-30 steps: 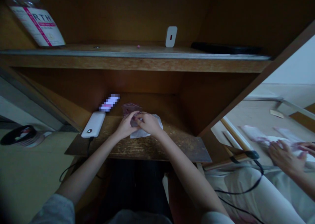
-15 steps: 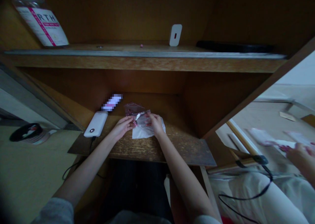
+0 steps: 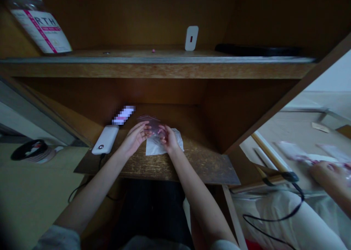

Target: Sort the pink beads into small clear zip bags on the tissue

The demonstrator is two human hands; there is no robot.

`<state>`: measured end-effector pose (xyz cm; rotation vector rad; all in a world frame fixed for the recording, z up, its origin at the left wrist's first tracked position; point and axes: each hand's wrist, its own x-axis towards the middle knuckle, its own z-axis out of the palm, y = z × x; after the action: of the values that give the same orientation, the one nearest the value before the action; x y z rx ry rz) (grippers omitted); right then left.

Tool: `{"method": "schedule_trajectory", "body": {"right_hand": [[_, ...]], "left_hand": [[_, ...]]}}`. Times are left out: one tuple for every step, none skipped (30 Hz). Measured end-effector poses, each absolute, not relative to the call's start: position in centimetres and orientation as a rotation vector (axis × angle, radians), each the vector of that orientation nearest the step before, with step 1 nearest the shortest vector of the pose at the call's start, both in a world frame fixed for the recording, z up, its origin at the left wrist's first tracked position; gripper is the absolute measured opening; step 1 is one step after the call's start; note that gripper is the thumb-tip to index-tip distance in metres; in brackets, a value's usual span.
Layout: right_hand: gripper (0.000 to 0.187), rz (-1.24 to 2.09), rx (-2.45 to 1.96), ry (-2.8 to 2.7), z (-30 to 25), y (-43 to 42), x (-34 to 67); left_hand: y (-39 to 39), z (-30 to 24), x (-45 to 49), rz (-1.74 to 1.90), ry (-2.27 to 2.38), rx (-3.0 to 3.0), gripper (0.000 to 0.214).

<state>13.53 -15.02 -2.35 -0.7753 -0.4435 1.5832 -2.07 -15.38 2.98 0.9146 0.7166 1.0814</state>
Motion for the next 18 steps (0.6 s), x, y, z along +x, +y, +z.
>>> {"method": "schedule_trajectory", "body": {"right_hand": [[0.016,1.601,-0.753,-0.392,-2.2,-15.2,13.4],[0.015,1.618,-0.733,-0.34,-2.0,-15.3,13.2],[0.015,1.634,-0.712,-0.292,-1.8,-15.5,13.0],[0.015,1.648,-0.687,-0.251,-1.6,-15.6,12.8],[0.014,1.657,-0.66,-0.217,-1.5,-15.7,12.6],[0.014,1.666,-0.633,-0.194,-1.4,-15.9,12.5],[0.013,1.674,-0.61,-0.182,-1.3,-16.0,12.3],[0.013,1.681,-0.591,-0.175,-1.2,-16.1,12.2],[0.013,1.687,-0.577,-0.17,-1.2,-16.2,12.1],[0.014,1.695,-0.569,-0.163,-1.1,-16.3,12.0],[0.015,1.699,-0.567,-0.149,-1.1,-16.4,12.0],[0.016,1.698,-0.568,-0.13,-1.0,-16.4,11.9],[0.017,1.691,-0.573,-0.112,-1.0,-16.5,11.9],[0.018,1.682,-0.583,-0.1,-1.0,-16.5,11.8],[0.019,1.669,-0.596,-0.093,-1.0,-16.5,11.8],[0.02,1.652,-0.61,-0.09,-1.0,-16.5,11.7],[0.02,1.629,-0.623,-0.089,-1.0,-16.5,11.6],[0.02,1.603,-0.633,-0.09,-1.1,-16.5,11.4]], "left_hand": [[-15.5,3.1,-2.0,1.078,0.726,0.925,0.024],[-15.7,3.2,-1.8,1.073,0.734,0.942,0.025],[-15.8,3.3,-1.7,1.065,0.737,0.963,0.027],[-16.0,3.4,-1.6,1.055,0.728,0.987,0.029],[-16.2,3.6,-1.5,1.046,0.708,1.011,0.031],[-16.3,3.9,-1.4,1.039,0.68,1.035,0.034],[-16.5,4.1,-1.4,1.038,0.651,1.061,0.036],[-16.7,4.3,-1.3,1.041,0.632,1.089,0.038],[-16.8,4.5,-1.3,1.047,0.627,1.117,0.039],[-16.9,4.7,-1.2,1.053,0.637,1.143,0.04],[-17.0,4.8,-1.2,1.058,0.657,1.168,0.04],[-17.0,4.8,-1.2,1.058,0.684,1.196,0.04],[-17.0,4.7,-1.2,1.053,0.712,1.229,0.04],[-16.9,4.5,-1.3,1.048,0.738,1.273,0.042],[-16.8,4.2,-1.3,1.044,0.761,1.333,0.046],[-16.7,3.9,-1.2,1.043,0.785,1.411,0.053],[-16.6,3.5,-1.2,1.046,0.809,1.503,0.064],[-16.5,3.2,-1.2,1.053,0.833,1.601,0.076]]}}
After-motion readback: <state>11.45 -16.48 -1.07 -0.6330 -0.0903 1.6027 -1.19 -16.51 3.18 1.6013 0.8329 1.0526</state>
